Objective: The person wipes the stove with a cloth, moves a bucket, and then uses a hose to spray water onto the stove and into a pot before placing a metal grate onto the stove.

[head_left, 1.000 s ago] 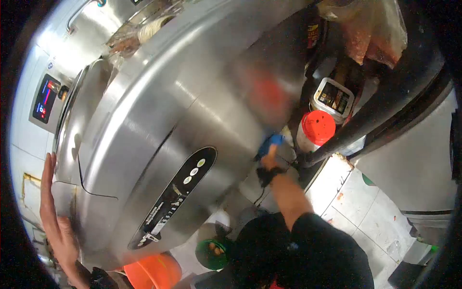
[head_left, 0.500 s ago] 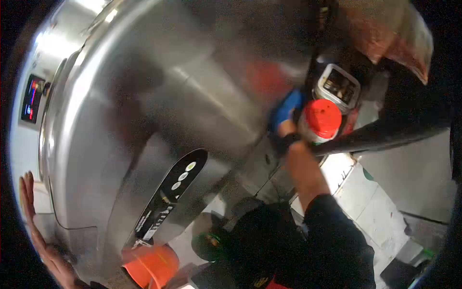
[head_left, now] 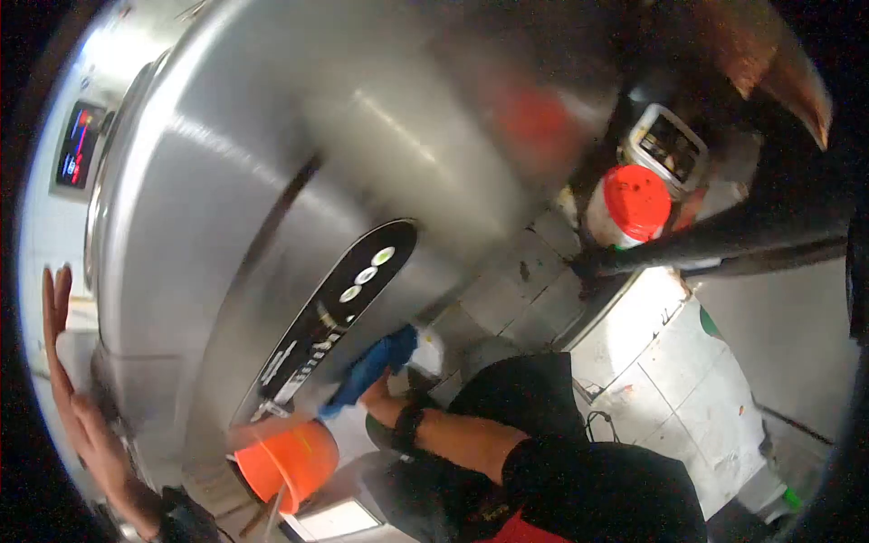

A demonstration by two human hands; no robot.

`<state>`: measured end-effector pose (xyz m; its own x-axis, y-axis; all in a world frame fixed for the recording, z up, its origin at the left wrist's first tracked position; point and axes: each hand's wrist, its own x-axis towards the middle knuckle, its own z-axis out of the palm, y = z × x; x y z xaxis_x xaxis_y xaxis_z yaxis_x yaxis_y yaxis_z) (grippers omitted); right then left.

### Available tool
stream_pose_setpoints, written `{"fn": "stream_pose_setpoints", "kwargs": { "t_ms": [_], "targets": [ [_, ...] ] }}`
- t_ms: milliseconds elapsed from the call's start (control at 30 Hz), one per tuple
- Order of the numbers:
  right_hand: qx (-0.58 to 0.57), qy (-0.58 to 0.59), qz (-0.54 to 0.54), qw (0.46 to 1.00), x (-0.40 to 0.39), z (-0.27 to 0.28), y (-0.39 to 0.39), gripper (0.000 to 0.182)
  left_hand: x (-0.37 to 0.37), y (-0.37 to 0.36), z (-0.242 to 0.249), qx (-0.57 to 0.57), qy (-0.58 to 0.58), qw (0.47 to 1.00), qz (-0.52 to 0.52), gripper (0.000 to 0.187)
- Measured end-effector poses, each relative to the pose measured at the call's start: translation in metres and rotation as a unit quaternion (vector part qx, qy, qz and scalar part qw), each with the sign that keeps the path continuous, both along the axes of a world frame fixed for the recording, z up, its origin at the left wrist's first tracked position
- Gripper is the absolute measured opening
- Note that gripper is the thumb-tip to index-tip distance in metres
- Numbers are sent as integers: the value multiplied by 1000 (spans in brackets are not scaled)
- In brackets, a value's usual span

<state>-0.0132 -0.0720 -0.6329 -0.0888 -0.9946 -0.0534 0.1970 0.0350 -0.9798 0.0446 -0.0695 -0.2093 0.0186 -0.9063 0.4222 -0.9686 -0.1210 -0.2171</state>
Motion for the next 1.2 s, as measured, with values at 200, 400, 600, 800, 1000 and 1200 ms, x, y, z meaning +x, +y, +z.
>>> {"fn": "stream_pose_setpoints", "kwargs": {
  "t_ms": [200, 400, 600, 800, 1000, 1200],
  "targets": [
    [-70, -49, -104, 991, -74, 11, -152, 58, 16, 5, 8, 11, -33, 999, -39, 90],
    [-6, -350, -129, 928, -117, 55, -241, 63, 22, 13, 5, -11, -15, 999, -32, 89],
    [22, -549, 109, 828, -73, 148, -195, 61, 11, 8, 3, -7, 81, 996, -47, 89],
    [-282, -261, 66, 921, -132, 135, -275, 47, 14, 1, -1, 6, 61, 998, -29, 82],
    [-134, -123, -203, 962, -188, -32, -379, 29, 16, 9, 5, -8, 51, 997, -56, 74],
    [-135, -326, -154, 923, -105, -26, -275, 20, 12, 13, 9, -17, 46, 996, -78, 77]
  ]
}}
